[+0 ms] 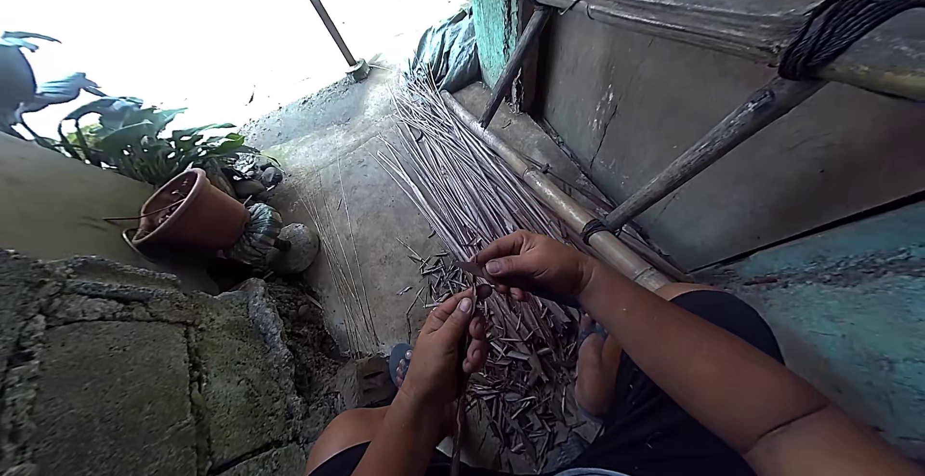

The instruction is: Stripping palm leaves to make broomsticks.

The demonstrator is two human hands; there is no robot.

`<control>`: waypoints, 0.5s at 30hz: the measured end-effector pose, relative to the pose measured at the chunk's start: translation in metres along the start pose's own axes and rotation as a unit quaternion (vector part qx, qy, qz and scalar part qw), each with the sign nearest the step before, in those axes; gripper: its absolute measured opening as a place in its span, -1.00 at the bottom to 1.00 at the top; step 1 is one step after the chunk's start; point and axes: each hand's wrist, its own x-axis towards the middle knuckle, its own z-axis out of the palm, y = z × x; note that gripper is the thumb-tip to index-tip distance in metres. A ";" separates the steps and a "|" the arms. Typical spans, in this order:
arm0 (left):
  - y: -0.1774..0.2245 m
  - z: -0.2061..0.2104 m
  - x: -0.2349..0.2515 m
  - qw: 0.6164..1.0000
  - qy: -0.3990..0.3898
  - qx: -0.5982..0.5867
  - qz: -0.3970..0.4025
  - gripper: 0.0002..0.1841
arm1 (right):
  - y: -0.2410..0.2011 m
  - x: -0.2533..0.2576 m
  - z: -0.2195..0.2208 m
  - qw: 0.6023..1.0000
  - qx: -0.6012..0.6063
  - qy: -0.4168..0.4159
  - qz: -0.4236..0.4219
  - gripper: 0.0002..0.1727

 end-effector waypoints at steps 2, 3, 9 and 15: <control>0.001 0.000 0.001 1.000 -0.013 -0.015 -0.010 -0.64 | 0.002 0.001 -0.002 1.000 -0.001 -0.004 -0.019 -0.69; 0.001 -0.001 0.001 1.000 -0.016 -0.018 -0.012 -0.64 | 0.002 0.002 -0.003 1.000 -0.002 -0.004 -0.024 -0.69; 0.001 -0.001 -0.001 1.000 -0.020 0.003 -0.007 -0.63 | -0.009 0.001 -0.010 0.998 0.000 0.064 -0.026 -0.67; -0.002 -0.003 -0.003 0.999 -0.030 0.017 -0.014 -0.63 | -0.018 0.003 -0.014 0.985 0.052 0.163 -0.023 -0.66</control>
